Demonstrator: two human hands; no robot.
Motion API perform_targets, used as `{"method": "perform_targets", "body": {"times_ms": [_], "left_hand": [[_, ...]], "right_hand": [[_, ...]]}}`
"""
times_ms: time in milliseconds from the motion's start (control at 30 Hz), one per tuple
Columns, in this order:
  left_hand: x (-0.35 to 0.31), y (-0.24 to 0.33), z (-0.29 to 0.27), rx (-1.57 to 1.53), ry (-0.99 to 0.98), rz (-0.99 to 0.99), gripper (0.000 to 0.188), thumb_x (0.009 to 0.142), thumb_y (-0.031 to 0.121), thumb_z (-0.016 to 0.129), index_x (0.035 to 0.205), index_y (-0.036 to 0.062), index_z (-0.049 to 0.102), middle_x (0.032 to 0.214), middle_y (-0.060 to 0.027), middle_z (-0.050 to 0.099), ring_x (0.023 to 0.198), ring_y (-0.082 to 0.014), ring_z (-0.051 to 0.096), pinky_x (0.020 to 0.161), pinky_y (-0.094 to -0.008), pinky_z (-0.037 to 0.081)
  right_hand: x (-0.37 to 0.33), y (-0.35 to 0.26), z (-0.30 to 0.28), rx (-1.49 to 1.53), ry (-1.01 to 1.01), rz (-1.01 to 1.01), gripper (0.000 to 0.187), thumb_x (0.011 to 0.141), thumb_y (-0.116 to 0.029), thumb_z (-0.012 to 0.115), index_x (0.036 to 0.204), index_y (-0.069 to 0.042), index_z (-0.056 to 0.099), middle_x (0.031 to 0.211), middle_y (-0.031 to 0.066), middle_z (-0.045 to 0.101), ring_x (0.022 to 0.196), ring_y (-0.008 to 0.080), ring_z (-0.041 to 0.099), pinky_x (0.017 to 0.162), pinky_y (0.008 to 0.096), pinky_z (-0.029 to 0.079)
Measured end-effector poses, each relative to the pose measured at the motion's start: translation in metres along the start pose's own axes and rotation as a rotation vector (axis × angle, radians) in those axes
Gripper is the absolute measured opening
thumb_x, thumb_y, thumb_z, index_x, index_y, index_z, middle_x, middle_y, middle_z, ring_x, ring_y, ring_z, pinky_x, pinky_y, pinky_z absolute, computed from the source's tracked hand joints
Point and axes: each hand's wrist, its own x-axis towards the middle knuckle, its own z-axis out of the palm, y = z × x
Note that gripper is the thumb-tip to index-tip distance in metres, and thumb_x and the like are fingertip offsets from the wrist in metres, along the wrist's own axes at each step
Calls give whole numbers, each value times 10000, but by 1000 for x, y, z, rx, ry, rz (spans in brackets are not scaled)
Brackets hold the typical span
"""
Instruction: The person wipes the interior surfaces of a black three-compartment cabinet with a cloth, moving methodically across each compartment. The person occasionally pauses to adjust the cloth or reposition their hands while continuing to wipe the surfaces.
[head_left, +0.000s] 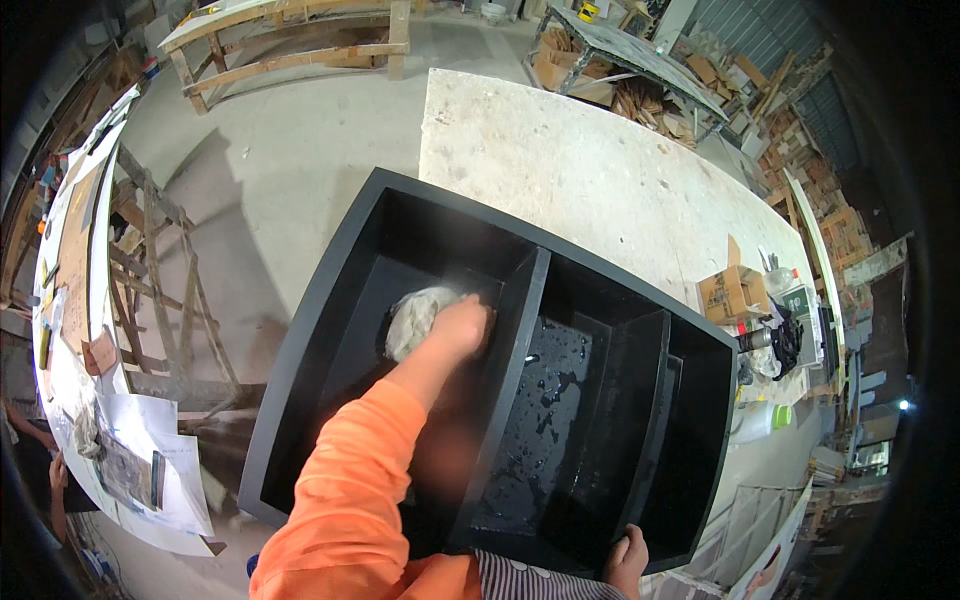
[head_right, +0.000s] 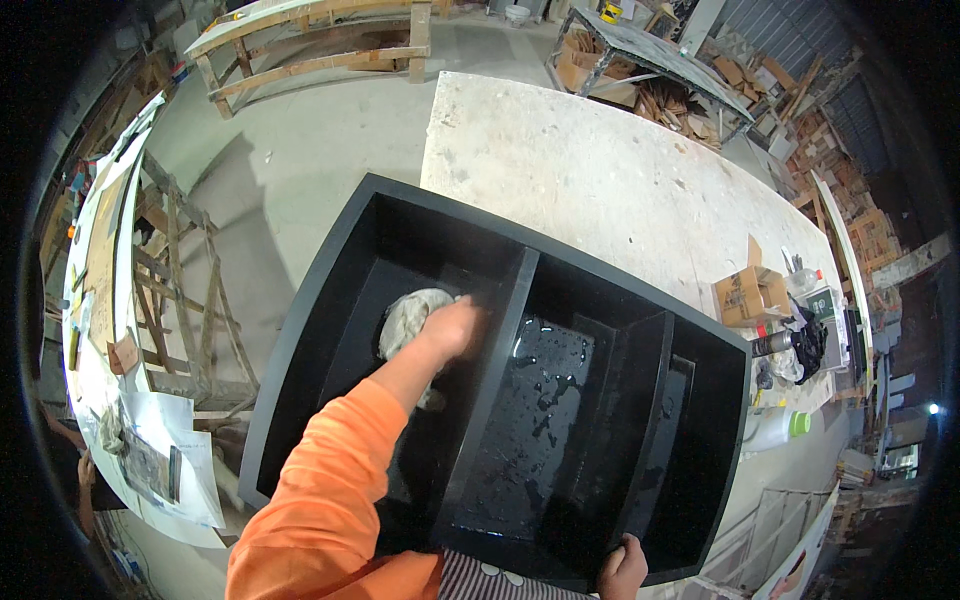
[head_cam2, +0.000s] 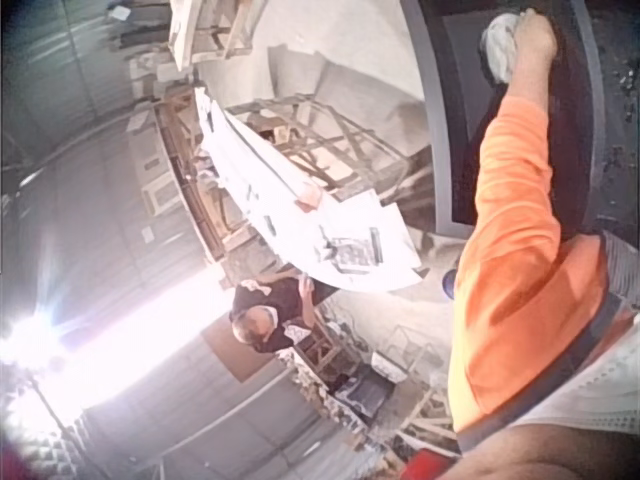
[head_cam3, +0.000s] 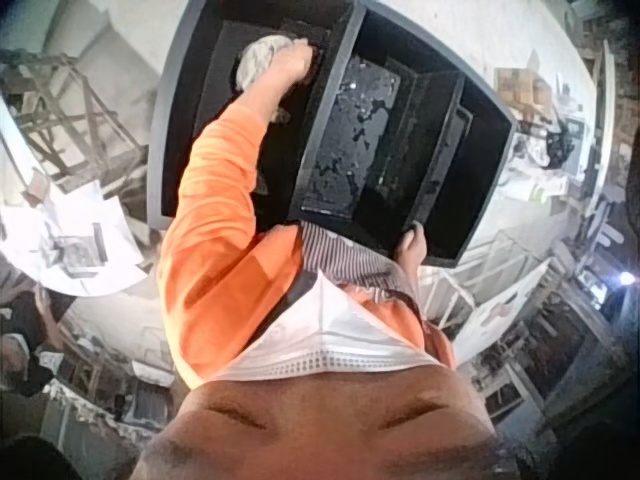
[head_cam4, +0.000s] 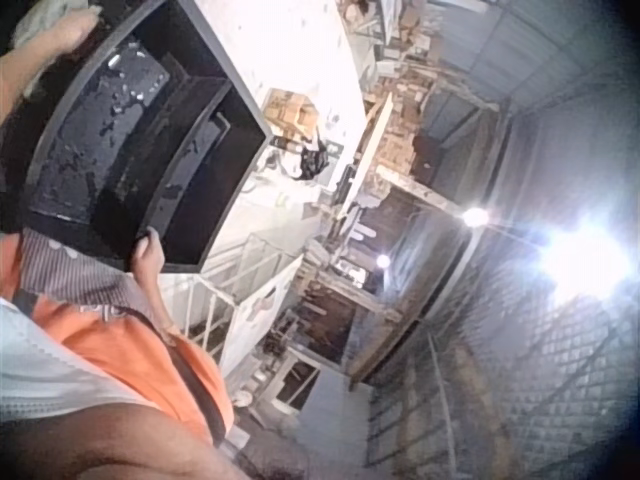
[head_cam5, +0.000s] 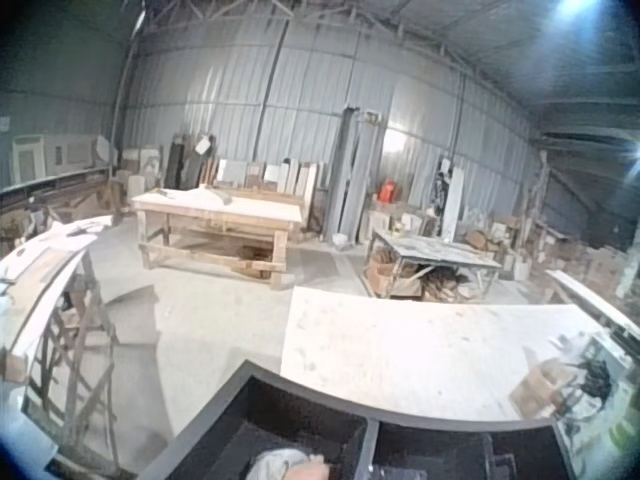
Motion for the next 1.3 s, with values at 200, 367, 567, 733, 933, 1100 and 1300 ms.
{"method": "perform_targets", "body": {"times_ms": [200, 367, 567, 733, 933, 1100, 1300], "left_hand": [[11, 14, -1, -167, 409, -253, 204, 890, 144, 541, 990, 27, 675, 1006, -256, 653, 995, -416, 636, 872, -477, 515], [57, 23, -2, -173, 218, -292, 267, 936, 86, 424, 1015, -22, 655, 1038, -258, 675, 992, -429, 648, 881, -498, 505], [37, 16, -8, 211, 112, -46, 292, 904, 205, 523, 1139, 186, 695, 1245, -76, 583, 1180, -319, 537, 997, -453, 422], [51, 17, -6, 112, 37, -219, 305, 965, 273, 465, 1143, 142, 674, 1268, -142, 567, 1144, -368, 589, 946, -505, 468], [40, -10, -8, -199, -84, -234, 338, 966, 262, 448, 1205, 89, 614, 1309, -215, 582, 1164, -412, 588, 962, -465, 474], [-32, -11, -10, -167, -146, -169, 319, 931, 152, 484, 1183, 7, 616, 1267, -252, 592, 1169, -412, 580, 954, -449, 477], [-18, -14, -2, -228, 5, -151, 231, 927, 103, 483, 1063, -21, 624, 1141, -266, 620, 1080, -413, 614, 916, -470, 497]], "right_hand": [[0, -4, -1, 2, -26, 64, 295, 922, -120, 444, 1113, 26, 615, 962, 270, 654, 925, 428, 635, 849, 453, 496], [-1, -1, -1, -9, -1, 71, 292, 918, -116, 452, 1112, 27, 617, 987, 274, 656, 949, 427, 636, 863, 452, 496], [-2, 1, -6, 18, -136, 83, 354, 981, -233, 501, 1243, -32, 629, 1142, 243, 672, 1079, 364, 643, 950, 432, 487], [0, -6, -5, 10, -47, 7, 272, 903, -113, 476, 1077, 25, 632, 934, 268, 661, 893, 443, 643, 810, 454, 508], [2, -12, -3, 86, 16, -30, 239, 866, -95, 506, 1013, 21, 653, 892, 263, 663, 833, 445, 648, 754, 469, 518], [2, -13, -4, 107, 28, -50, 237, 850, -88, 507, 1001, 19, 655, 876, 256, 659, 825, 437, 649, 747, 479, 516], [3, -15, -6, 126, 4, -20, 224, 833, -75, 511, 980, 23, 650, 869, 252, 656, 818, 436, 646, 744, 471, 517]]}}
